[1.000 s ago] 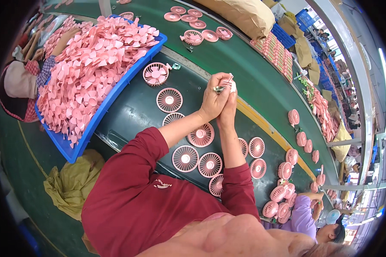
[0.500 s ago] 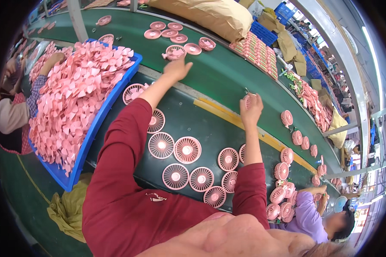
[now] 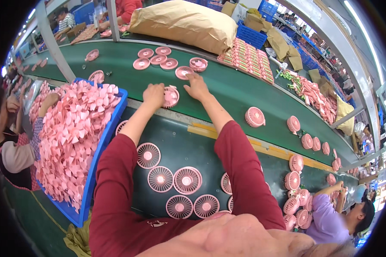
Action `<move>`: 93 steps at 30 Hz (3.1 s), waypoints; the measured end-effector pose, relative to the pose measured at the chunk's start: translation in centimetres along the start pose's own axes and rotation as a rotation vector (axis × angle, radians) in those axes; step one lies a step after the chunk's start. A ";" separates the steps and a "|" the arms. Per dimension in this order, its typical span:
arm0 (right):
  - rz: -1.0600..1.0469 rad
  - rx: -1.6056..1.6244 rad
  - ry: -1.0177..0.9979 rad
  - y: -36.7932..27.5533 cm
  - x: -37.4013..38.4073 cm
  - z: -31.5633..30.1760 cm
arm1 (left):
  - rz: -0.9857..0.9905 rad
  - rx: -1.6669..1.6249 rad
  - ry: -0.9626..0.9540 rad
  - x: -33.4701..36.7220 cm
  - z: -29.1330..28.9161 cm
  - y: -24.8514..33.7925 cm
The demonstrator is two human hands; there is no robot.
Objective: The person assembles mini electric fans by fitting and pressing fan covers around the fan motor assemblies by hand, and arranges the fan parts along the assembly line.
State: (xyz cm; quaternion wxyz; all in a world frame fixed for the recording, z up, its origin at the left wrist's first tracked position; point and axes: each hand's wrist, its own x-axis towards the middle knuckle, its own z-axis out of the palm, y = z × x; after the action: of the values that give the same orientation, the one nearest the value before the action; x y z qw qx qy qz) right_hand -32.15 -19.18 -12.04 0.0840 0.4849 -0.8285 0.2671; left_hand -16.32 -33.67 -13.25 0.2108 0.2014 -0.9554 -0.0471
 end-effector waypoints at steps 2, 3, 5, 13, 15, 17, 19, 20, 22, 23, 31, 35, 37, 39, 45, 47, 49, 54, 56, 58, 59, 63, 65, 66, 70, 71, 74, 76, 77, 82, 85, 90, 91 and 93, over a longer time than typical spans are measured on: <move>0.045 -0.059 -0.030 0.7 1.4 0.9 | -0.018 -0.059 0.026 0.4 0.0 1.4; 0.066 -0.140 -0.027 0.5 1.5 1.8 | -0.113 -0.115 -0.039 0.2 -0.7 1.8; 0.085 -0.229 0.009 -0.1 1.2 3.2 | -0.118 -0.154 -0.045 0.1 -0.2 0.6; 0.151 0.208 0.094 2.0 -2.9 -2.4 | -0.167 -0.343 0.101 -1.1 -0.4 1.3; 0.340 0.614 0.104 1.4 -3.6 -4.9 | -0.212 -0.554 0.203 -1.7 -0.1 2.1; 0.357 1.043 0.170 -1.1 -4.8 -7.0 | -0.244 -0.822 0.312 -2.7 0.6 2.7; 0.326 1.138 0.092 -4.2 -6.1 -8.8 | -0.354 -1.178 0.260 -3.6 1.5 3.3; 0.299 1.139 0.082 -4.3 -7.0 -9.3 | -0.376 -1.453 0.214 -3.9 0.2 5.8; 0.255 1.037 0.034 -5.7 -8.5 -9.4 | -0.420 -1.747 0.102 -5.2 -1.8 8.1; 0.247 0.975 0.025 -7.0 -9.1 -9.2 | -0.502 -1.987 0.042 -5.8 -2.1 8.7; -0.047 0.328 0.133 -9.1 -11.7 -8.1 | -0.502 -2.531 -0.262 -9.1 -3.4 9.6; -0.265 -0.063 0.167 -9.2 -11.9 -7.6 | -0.522 -2.564 -0.264 -8.8 -3.4 8.8; -0.338 0.114 0.077 -10.1 -12.2 -7.4 | -0.425 -2.597 -0.244 -8.5 -2.9 7.9; -0.341 0.056 0.039 -10.0 -12.4 -7.7 | -0.472 -2.609 -0.260 -8.3 -4.3 8.6; -0.210 0.463 0.045 -10.6 -12.5 -4.9 | -0.570 -2.212 0.294 -8.7 -5.5 10.8; -0.141 0.523 0.022 -11.4 -12.5 -4.3 | -0.470 -2.080 0.401 -8.9 -5.0 10.9; -0.037 0.796 -0.032 -13.1 -12.4 -4.5 | -0.339 -1.830 0.559 -9.1 -5.2 10.8; -0.040 0.841 0.034 -14.0 -12.0 -4.7 | -0.214 -1.481 0.748 -9.3 -5.6 11.5; -0.009 0.922 0.050 -13.9 -12.0 -4.4 | -0.212 -1.337 0.761 -9.2 -5.5 11.4; -0.003 0.933 0.068 -12.7 -12.0 -4.0 | -0.217 -1.324 0.735 -9.1 -5.1 11.4; 0.030 0.921 0.009 -12.2 -11.9 -3.9 | -0.212 -1.263 0.695 -9.2 -4.6 11.0; 0.180 0.623 -0.082 -8.1 -10.7 -5.5 | -0.188 -1.204 0.437 -9.9 -2.4 10.5; 0.248 0.397 0.063 -0.7 -10.2 -6.1 | -0.168 -1.155 0.315 -9.9 -2.1 11.4; 0.342 0.309 0.054 3.6 -9.8 -6.9 | -0.172 -1.135 0.155 -9.8 -2.1 11.7; 0.304 -0.503 0.303 11.5 -9.9 -8.5 | -0.195 -1.105 -0.005 -9.8 -1.1 10.8; 0.291 -0.575 0.256 12.3 -8.9 -8.6 | -0.197 -1.104 0.030 -9.9 -0.6 10.6; 0.089 -0.494 0.203 12.7 -5.4 -7.1 | -0.222 -1.114 0.092 -10.0 0.6 9.5; 0.064 -0.392 0.195 13.6 -3.2 -6.1 | -0.265 -1.138 0.005 -9.9 -0.8 9.6; 0.153 -0.373 0.108 13.5 -1.8 -5.2 | -0.328 -1.151 -0.060 -10.0 -1.3 9.4; 0.277 -0.460 0.015 14.3 -0.2 -2.7 | -0.360 -1.205 -0.014 -10.4 0.5 8.7; 0.263 -0.379 0.068 14.7 -1.1 -2.8 | -0.375 -1.381 0.069 -9.8 1.0 9.5; 0.119 0.251 0.068 10.1 -3.2 -1.9 | -0.492 -1.651 -0.015 -9.5 1.2 8.3; 0.142 0.391 -0.020 7.2 -3.5 -2.3 | -0.522 -1.725 -0.048 -9.8 1.3 7.6; 0.169 0.565 -0.128 4.2 -4.5 -3.2 | -0.589 -1.834 -0.084 -9.2 0.3 8.0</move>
State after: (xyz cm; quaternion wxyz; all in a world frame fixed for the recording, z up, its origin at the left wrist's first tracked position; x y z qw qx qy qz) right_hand -33.81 -12.48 -12.62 -0.1290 0.4343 -0.7625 0.4619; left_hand -11.67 -22.66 -15.63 0.2317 0.1881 -0.4648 -0.8336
